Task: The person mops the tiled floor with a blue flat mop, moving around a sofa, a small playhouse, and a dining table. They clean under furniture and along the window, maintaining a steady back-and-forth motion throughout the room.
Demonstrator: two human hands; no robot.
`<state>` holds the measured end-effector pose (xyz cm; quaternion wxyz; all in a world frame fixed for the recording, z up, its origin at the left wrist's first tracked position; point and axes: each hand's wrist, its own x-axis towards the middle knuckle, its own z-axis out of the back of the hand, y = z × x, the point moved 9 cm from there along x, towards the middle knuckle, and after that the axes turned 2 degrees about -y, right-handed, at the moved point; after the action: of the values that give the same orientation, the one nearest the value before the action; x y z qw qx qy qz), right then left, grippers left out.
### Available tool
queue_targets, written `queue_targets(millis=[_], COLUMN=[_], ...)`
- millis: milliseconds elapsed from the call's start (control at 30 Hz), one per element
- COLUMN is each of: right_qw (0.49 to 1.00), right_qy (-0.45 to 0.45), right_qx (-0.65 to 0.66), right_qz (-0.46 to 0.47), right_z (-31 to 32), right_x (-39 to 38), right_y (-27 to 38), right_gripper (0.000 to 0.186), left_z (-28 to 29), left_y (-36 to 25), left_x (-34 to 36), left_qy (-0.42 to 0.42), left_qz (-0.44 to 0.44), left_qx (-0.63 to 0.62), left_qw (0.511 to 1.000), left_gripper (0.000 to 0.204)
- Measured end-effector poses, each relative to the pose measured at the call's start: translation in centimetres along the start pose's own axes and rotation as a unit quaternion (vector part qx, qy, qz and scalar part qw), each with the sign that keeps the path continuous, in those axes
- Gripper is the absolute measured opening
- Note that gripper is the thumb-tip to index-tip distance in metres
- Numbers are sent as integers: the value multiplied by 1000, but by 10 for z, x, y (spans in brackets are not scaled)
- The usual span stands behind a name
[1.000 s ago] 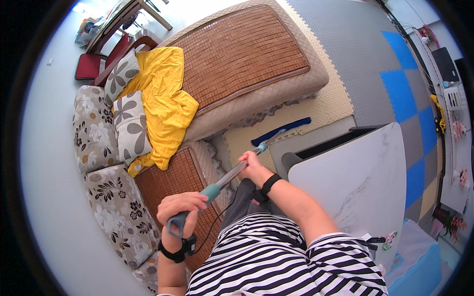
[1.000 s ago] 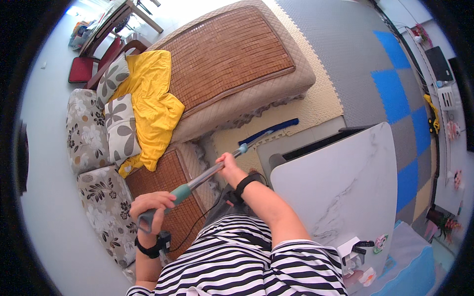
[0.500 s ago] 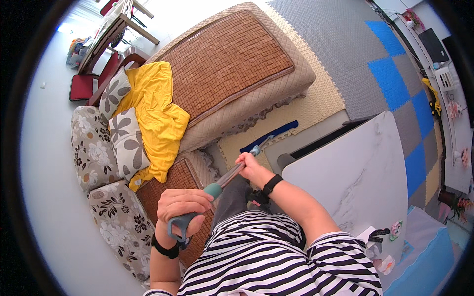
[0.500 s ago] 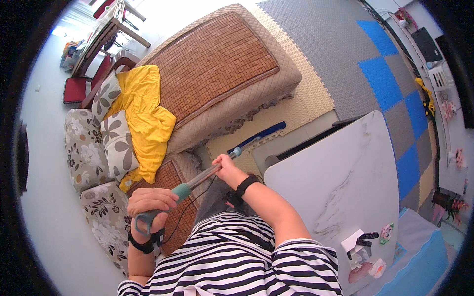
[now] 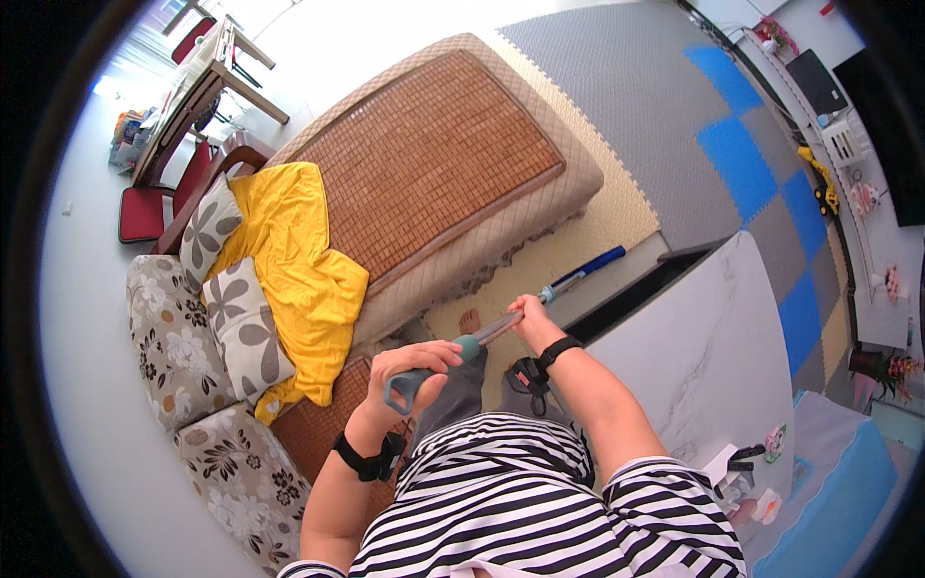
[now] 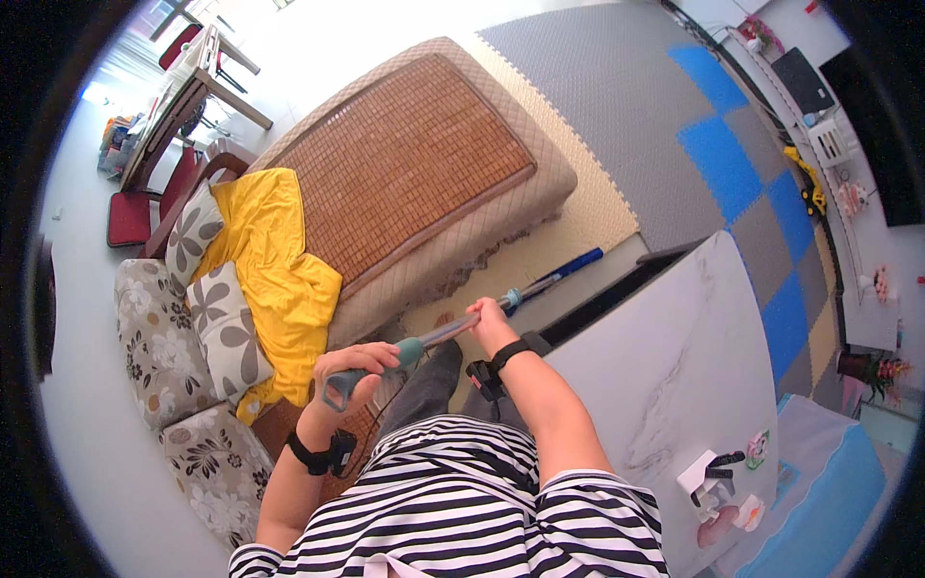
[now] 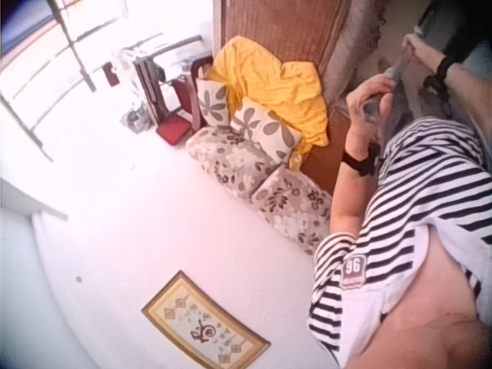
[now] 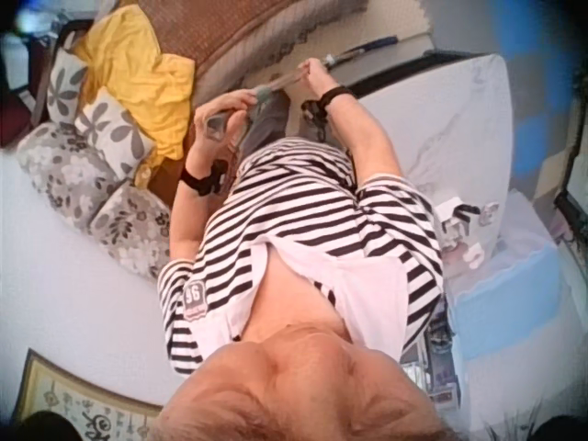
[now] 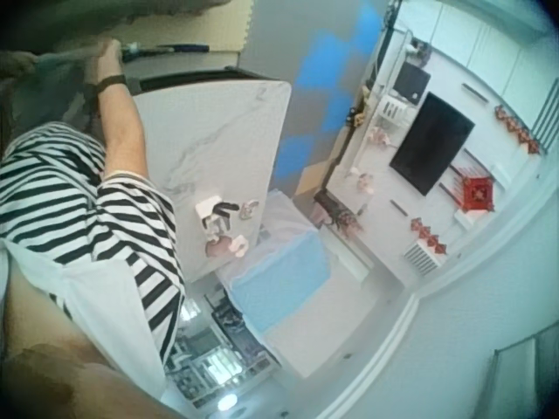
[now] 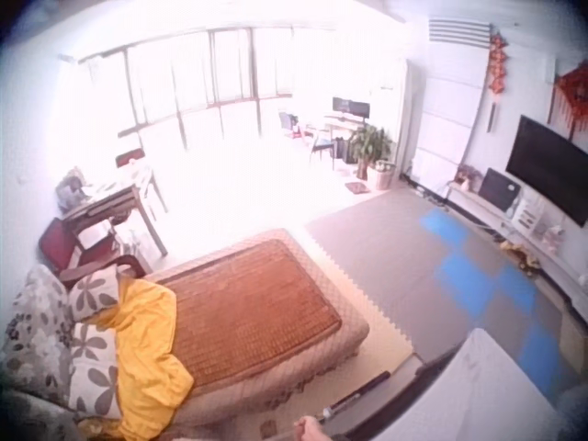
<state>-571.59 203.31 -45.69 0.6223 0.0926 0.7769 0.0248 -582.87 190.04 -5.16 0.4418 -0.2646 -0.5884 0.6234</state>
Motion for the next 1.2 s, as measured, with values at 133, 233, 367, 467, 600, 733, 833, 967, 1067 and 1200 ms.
queue_targets(millis=[133, 233, 367, 467, 600, 733, 833, 967, 1067, 1200], right_qw=[998, 995, 980, 964, 969, 973, 978, 976, 970, 968], right_qy=[2, -28, -13, -13, -16, -29, -41, -80, -100, -20], right_qx=[51, 83, 166, 255, 217, 142, 25, 82, 164, 233], right_qz=[38, 50, 109, 75, 118, 179, 202, 183, 147, 87], right_z=[-26, -33, -51, -56, -52, -42, -39, -30, -24, -46], right_x=[6, 0, -23, -36, -36, -21, -4, 26, 46, 73], right_y=[18, 40, 94, 125, 170, 210, 245, 288, 315, 353], right_gripper=[16, 16, 13, 16, 15, 12, 13, 17, 17, 17], left_z=[27, 46, 45, 28, -1, -36, -60, -101, -140, -166], left_y=[3, 4, 2, -3, -10, -7, 1, 18, 24, 38], left_x=[24, 41, 72, 97, 134, 176, 214, 269, 318, 385], left_qy=[59, 74, 127, 183, 249, 285, 288, 321, 343, 306], left_qz=[-17, -17, -56, -84, -109, -120, -120, -136, -168, -101], left_qx=[9, -19, -74, -80, -40, 33, 77, 99, 44, -106], left_qw=[998, 997, 988, 976, 962, 951, 947, 932, 923, 941], left_gripper=[11, 12, 19, 25, 32, 31, 28, 21, 15, 6])
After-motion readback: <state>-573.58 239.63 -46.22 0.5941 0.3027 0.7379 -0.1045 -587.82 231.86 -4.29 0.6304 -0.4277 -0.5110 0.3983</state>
